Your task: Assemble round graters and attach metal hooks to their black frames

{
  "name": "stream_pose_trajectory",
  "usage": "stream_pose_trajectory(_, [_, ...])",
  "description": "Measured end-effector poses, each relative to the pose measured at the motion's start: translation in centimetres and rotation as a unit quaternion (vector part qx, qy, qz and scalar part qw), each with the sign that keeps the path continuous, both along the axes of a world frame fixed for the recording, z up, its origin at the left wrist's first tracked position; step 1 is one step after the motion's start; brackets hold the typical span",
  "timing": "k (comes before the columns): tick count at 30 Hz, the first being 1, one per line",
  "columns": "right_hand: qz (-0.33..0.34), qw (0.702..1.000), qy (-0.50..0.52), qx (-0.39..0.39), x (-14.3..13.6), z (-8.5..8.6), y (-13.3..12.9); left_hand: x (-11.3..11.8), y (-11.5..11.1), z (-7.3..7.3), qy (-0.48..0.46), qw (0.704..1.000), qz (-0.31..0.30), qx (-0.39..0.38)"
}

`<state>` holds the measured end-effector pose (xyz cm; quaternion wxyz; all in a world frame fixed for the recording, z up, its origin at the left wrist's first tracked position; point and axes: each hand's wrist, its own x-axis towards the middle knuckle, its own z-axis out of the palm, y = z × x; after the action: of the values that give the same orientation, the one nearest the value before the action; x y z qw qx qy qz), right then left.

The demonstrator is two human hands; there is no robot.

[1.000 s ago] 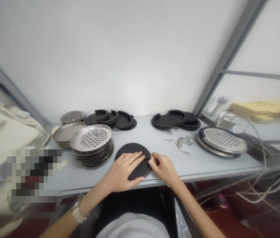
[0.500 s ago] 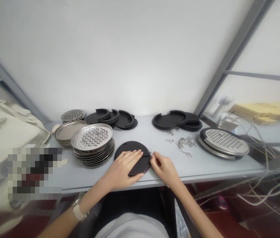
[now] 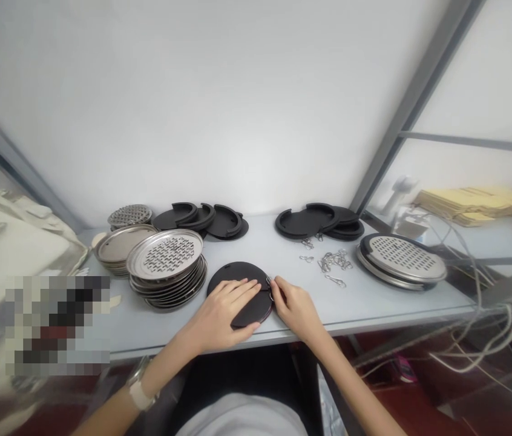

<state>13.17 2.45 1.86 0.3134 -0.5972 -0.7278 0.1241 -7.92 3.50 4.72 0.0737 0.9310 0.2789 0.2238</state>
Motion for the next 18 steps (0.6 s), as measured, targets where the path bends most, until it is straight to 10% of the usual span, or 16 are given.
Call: stream_pose_trajectory(18, [0.016, 0.999, 0.031, -0.019, 0.19, 0.08, -0.3, 0.06, 0.02, -0.25, -0.007, 1.0, 0.007, 0.005])
